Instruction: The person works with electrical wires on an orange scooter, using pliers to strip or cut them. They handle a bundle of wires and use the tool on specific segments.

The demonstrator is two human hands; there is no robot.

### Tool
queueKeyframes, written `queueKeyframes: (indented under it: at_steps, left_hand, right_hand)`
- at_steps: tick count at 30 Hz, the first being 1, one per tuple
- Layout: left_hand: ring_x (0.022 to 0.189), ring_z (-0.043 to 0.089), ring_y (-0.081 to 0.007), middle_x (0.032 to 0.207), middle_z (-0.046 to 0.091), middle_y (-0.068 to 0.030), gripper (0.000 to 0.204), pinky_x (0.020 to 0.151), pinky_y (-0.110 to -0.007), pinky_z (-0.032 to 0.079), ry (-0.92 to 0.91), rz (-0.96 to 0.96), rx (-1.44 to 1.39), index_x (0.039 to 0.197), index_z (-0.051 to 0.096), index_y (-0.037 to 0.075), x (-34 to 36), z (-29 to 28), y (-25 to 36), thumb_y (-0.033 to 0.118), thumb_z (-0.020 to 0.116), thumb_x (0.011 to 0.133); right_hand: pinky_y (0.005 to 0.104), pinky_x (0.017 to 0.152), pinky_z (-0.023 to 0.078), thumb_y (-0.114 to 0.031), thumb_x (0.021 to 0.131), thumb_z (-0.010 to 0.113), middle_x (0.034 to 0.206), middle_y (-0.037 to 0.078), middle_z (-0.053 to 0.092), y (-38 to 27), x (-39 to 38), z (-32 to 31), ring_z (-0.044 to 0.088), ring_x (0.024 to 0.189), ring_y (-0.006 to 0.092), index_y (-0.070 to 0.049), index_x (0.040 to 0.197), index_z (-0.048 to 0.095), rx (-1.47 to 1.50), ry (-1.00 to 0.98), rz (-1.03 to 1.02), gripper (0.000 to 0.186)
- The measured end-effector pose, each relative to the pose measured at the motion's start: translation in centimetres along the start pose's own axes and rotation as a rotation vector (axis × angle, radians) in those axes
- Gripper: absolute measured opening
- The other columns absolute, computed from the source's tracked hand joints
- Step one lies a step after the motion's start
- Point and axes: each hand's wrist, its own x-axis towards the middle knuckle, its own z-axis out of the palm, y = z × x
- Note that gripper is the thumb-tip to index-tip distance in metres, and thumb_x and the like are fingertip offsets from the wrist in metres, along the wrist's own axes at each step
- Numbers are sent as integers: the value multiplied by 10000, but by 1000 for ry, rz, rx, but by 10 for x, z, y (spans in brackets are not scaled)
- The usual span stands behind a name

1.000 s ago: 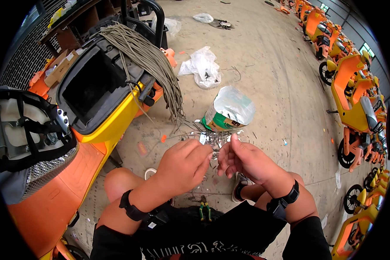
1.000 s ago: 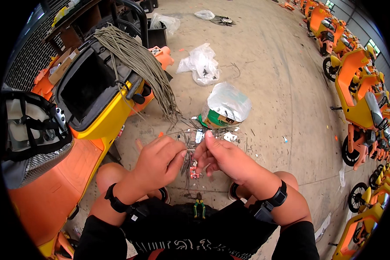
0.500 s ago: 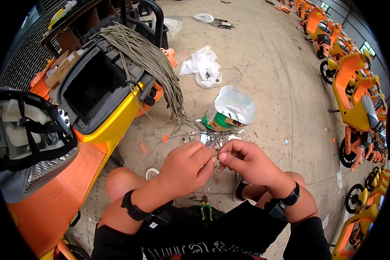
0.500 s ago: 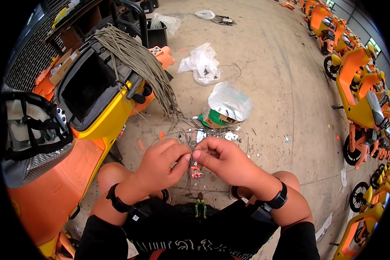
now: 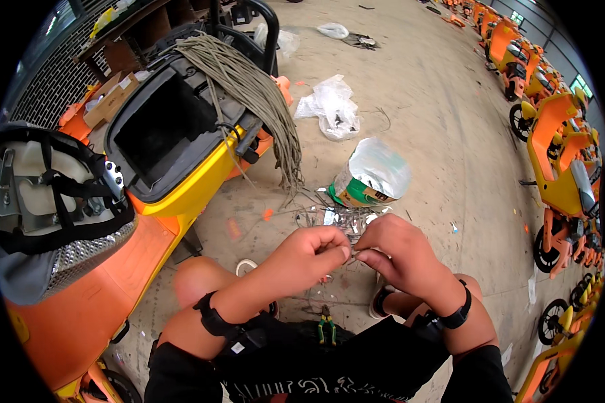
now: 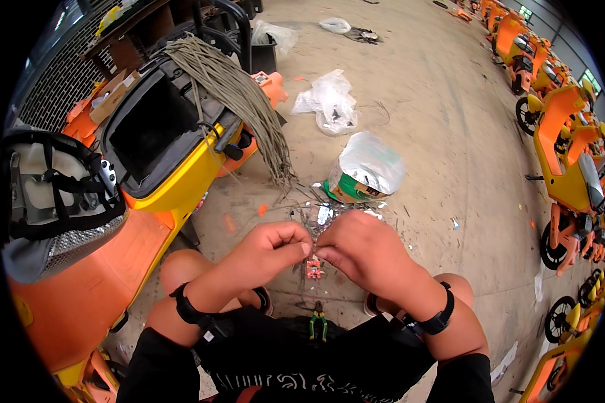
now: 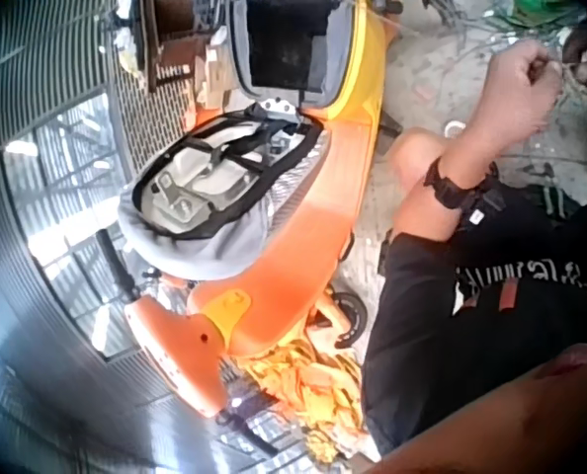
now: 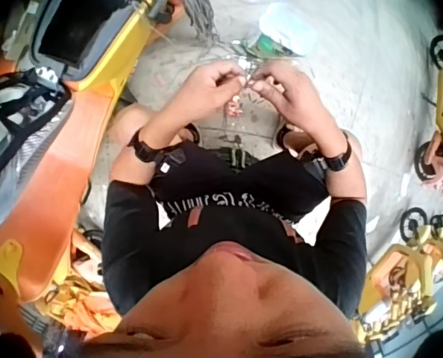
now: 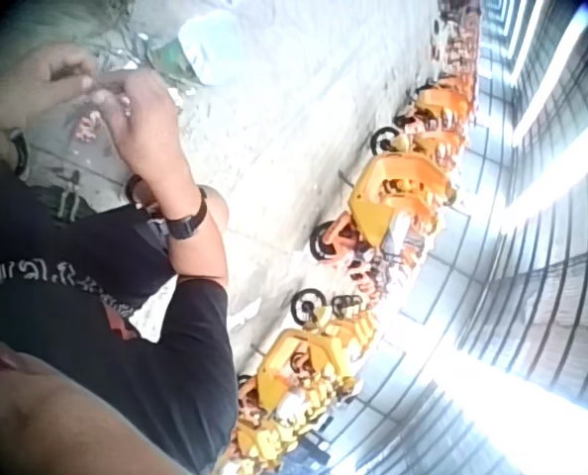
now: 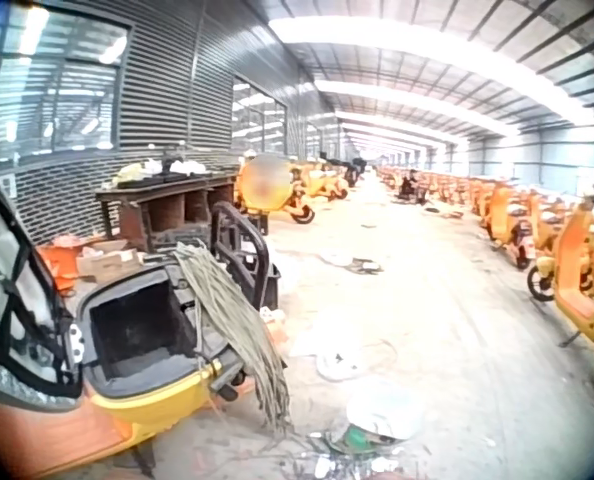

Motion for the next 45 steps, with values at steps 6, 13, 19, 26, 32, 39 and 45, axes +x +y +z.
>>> queueKeyframes:
  at_steps: [6,13,19,26,32,39,45]
  left_hand:
    - [640,579,-252,750,561,-67,109,571,-367,464,259,702,939,965,645,31,1,1,-5,54,676,863]
    - [673,588,-253,769,564,-83,117,574,-375,467,295,744,996,948,653,39,2,4,-8,54,688,837]
    - [623,495,-87,760,553,21,62,531,-274,382,106,50,224,927,637,15,-4,2,2,56,592,915]
    - [599,391,-25,735,518,61,107,522,-215,287,-100,-283,-449,930,636,16,-2,-12,2,111,588,945]
    - [604,497,-96,691,501,25,112,541,-277,407,115,75,305,924,646,19,-2,-8,3,127,622,933]
    - [622,590,-261,765,594,-86,60,571,-371,477,221,546,791,916,650,51,0,-2,0,101,667,888]
    - [657,609,-277,776,606,-85,53,583,-379,490,209,575,878,906,655,59,0,1,0,101,670,878]
  right_hand:
    - [277,699,514,-378,1073,468,861,25,664,1,-5,7,641,810,122,-27,1000,632,1101,-211,879,393]
    - [280,670,500,-274,1051,541,814,26,666,2,-4,9,654,784,148,-49,972,651,910,-207,806,263]
    - [337,697,490,-133,826,693,876,35,665,7,-3,9,643,832,233,-78,963,694,-107,-31,-69,148]
    - [341,733,485,-154,720,744,911,24,665,4,4,-2,638,877,232,-91,969,701,-351,84,-319,261]
    - [293,714,491,-305,1004,613,852,23,678,4,-9,10,628,810,144,-58,1038,687,528,90,557,260]
    - [249,686,489,-430,1063,474,811,26,675,3,-6,10,603,743,88,-24,1004,656,1196,-207,1002,449]
    - [256,689,483,-286,1039,575,793,19,669,4,-6,11,643,746,122,-37,994,662,982,-238,891,268]
